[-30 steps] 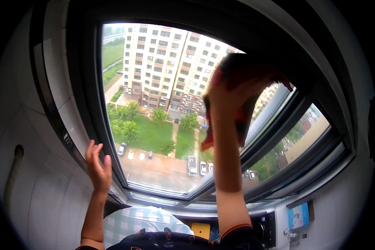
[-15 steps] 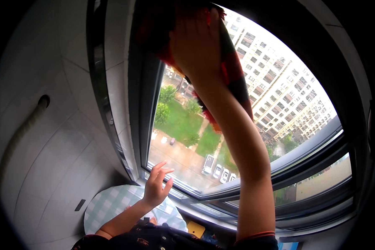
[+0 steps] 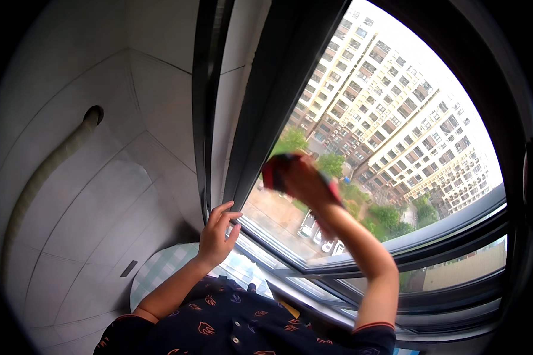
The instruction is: The person wets a cloth at a sink, then climbs onto a table to clean the interior glass and frame of a large window. They wipe the glass surface and the frame tracks thoroughly before stepping down.
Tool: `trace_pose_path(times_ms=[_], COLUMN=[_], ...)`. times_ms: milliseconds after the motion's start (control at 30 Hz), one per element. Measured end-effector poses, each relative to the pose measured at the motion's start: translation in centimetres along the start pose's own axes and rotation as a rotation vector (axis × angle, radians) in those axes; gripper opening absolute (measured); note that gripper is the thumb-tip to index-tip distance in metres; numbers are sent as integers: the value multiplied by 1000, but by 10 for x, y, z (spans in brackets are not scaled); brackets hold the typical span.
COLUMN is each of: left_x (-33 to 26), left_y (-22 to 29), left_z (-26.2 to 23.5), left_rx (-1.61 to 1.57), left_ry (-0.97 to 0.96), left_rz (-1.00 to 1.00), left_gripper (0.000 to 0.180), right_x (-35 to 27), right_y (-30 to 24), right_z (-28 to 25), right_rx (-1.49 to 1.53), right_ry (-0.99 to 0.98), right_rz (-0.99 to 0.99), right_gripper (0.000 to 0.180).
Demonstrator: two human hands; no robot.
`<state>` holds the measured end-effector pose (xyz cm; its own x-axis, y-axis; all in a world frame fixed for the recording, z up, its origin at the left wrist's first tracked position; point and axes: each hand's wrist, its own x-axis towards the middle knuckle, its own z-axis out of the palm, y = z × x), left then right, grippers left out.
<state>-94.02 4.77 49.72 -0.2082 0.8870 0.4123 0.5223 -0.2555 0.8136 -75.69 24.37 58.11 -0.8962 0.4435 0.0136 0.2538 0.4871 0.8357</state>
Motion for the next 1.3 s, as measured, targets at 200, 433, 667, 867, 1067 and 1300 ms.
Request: trace_pose_path(times_ms=[200,433,667,867,1067,1300], left_x=[-4,-4,-6,2,-5,-1], left_y=[-20,-34,-58,-41,-53,-38], left_z=[2,12,-4,-25,-27,-2], left_rx=[-37,-104,-111,-151,-106,-223], left_ry=[-17,-140,-76,-6,-23,-119], left_rz=[-39,-66,-72,-45,-35,29], left_gripper=[22,21,21,23,24,29], right_x=[57,126,124,65,81,101], right_y=[207,223,18,-89,70,233], right_z=[-121,-166,-52,65,-59,-157], right_rx=[-115,-76,528,498,184,-180], right_ry=[973,900,192,256,512,867], right_rz=[556,710,520,58,430,518], right_gripper=[56,53,58,57,48,52])
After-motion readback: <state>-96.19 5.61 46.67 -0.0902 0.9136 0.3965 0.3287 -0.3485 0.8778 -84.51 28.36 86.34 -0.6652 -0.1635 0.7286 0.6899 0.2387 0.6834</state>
